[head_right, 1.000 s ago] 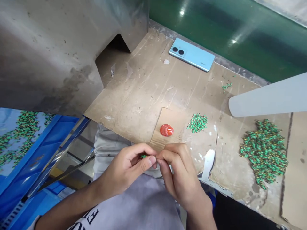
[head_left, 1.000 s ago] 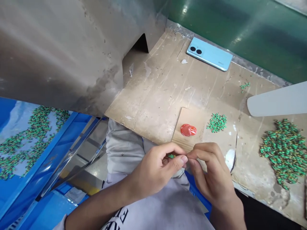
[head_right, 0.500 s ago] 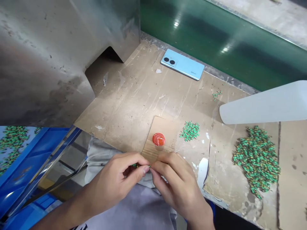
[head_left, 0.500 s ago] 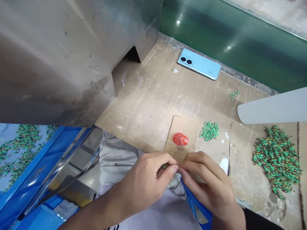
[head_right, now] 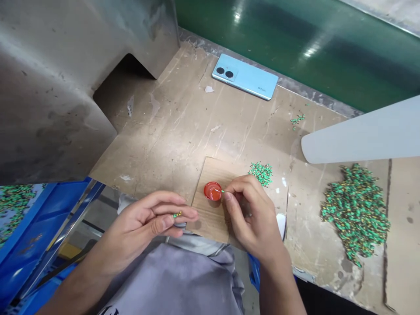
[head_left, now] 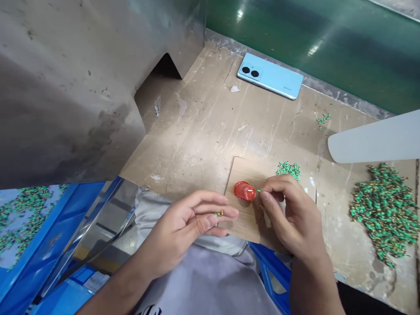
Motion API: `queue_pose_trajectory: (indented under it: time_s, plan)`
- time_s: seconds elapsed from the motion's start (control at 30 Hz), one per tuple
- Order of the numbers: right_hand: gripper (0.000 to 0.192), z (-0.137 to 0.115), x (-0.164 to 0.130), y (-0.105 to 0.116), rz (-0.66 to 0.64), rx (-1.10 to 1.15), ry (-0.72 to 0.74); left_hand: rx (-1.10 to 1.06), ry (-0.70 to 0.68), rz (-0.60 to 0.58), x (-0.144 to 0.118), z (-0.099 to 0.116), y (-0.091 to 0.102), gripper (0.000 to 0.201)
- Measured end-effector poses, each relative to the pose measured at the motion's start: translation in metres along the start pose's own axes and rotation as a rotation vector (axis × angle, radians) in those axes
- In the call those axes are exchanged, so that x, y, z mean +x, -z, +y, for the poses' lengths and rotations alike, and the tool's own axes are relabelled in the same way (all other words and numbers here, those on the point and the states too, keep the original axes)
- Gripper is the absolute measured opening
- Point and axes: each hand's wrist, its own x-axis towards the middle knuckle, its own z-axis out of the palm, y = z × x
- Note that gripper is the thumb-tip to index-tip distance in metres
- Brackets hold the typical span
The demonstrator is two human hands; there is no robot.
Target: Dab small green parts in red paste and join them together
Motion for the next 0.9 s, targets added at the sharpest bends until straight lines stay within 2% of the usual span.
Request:
queue_pose_trajectory:
  time_s: [0.17,0.4,0.5,0.63,0.8,0.9]
  plan:
    - [0.011,0.0016,0.0005,-0.0011,-0.007,0.009,-0.023,-0.048,0.068,0.071,-0.0017,0.002,0.0053,0.021]
    - [0.011,0.0026,0.0018,-0.0029,0.055,0.05,-0.031,0.005,-0.04,0.147,0.0009,-0.0041,0.0072,0.027]
    - [0.011,0.0042,0.0011,-0.0037,0.075,0.07,-0.03,0.048,-0.048,0.169,0.001,-0.0047,0.008,0.035]
    - [0.01,0.0066,-0.0008,-0.0032,0.084,0.072,-0.012,0.061,-0.049,0.147,0.0019,-0.0047,0.0089,0.04]
    - [0.011,0.0077,-0.0005,-0.003,0.07,0.068,0.01,0.075,0.011,0.072,0.0018,-0.0034,0.0076,0.023]
    - [0.012,0.0063,0.0002,-0.0031,0.063,0.041,0.027,0.052,0.019,0.066,0.0002,-0.0049,0.0078,0.016]
